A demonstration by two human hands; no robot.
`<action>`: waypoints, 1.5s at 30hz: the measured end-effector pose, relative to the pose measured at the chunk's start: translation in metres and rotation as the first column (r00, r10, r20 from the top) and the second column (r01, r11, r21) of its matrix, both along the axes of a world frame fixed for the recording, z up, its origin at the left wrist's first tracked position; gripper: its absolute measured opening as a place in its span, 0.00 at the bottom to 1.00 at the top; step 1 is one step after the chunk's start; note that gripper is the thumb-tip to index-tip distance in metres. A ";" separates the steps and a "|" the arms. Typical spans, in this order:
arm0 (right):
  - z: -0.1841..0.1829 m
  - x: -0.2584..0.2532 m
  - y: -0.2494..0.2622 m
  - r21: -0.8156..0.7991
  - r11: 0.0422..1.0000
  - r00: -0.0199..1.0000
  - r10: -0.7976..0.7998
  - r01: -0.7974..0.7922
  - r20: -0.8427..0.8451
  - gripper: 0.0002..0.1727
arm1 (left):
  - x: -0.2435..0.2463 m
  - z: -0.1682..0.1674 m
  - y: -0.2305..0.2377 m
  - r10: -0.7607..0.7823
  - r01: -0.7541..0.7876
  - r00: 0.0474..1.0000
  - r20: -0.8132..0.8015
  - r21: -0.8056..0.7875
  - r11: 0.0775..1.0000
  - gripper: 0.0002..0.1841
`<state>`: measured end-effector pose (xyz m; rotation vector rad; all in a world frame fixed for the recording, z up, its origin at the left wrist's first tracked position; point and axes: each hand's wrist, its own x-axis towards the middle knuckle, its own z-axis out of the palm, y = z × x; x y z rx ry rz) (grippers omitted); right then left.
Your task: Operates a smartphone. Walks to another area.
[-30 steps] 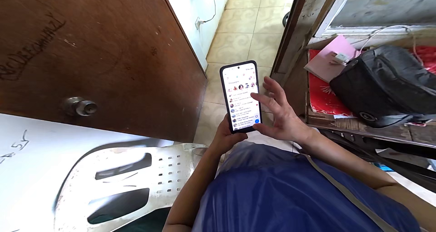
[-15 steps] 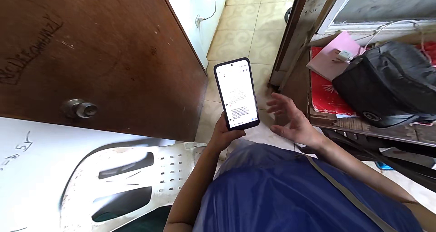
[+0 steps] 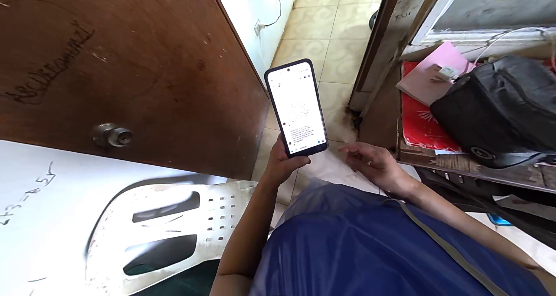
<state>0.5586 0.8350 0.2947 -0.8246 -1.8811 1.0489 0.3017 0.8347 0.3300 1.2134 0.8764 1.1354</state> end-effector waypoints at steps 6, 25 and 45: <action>0.002 0.001 -0.005 -0.056 0.998 0.999 0.035 -0.036 -0.028 0.16 | -0.009 0.005 0.000 0.057 -0.057 0.998 -0.042 0.013 0.998 0.30; -0.022 0.031 0.016 -0.067 0.972 0.854 -0.229 0.224 -0.467 0.13 | -0.012 0.007 0.000 0.098 -0.097 0.995 -0.018 0.047 0.994 0.31; -0.143 0.098 0.027 -0.228 0.725 0.703 -0.460 0.650 0.543 0.19 | 0.000 0.014 0.009 0.132 -0.132 0.990 -0.037 0.007 0.991 0.31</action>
